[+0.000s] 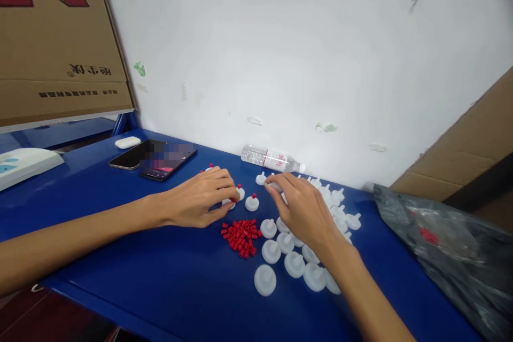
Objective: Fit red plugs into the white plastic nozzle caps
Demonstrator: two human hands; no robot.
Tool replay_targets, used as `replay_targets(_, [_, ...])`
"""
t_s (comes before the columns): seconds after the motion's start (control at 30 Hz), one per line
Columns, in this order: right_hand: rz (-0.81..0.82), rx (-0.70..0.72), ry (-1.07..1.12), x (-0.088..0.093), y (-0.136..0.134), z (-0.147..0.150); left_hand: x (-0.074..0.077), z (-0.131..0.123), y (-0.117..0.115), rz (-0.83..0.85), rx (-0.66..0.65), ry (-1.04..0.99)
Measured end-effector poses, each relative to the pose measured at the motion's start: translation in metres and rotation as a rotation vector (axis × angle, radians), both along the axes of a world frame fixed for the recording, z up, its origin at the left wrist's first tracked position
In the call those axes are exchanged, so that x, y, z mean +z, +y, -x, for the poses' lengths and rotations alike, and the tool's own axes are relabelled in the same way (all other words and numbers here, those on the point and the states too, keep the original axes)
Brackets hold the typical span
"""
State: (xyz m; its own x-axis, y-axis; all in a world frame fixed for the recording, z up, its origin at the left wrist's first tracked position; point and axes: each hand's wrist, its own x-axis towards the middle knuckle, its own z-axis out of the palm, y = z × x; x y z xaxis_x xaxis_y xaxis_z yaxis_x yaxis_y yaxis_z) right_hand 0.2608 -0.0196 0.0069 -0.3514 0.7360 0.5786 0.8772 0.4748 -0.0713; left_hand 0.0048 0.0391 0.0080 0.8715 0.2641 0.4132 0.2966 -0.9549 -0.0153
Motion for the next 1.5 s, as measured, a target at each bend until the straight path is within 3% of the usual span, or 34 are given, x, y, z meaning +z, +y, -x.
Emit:
replay_targets(0.13, [-0.004,0.141,0.006,0.001,-0.005,0.008,-0.003,0.0,0.001,-0.043,-0.007,-0.053])
replay_targets(0.33, [-0.035,0.174,-0.01,-0.003,-0.009,0.016,-0.007,-0.001,0.003,-0.091,0.01,-0.141])
replay_targets(0.6, [-0.108,0.254,-0.045,-0.003,-0.01,0.019,-0.009,0.001,0.006,-0.175,-0.067,-0.276])
replay_targets(1.23, [-0.122,0.252,-0.056,-0.004,-0.01,0.021,-0.011,-0.003,0.003,-0.195,-0.117,-0.375])
replay_targets(1.5, [-0.16,0.262,-0.07,-0.004,-0.013,0.028,-0.012,-0.002,0.005,-0.211,-0.055,-0.348])
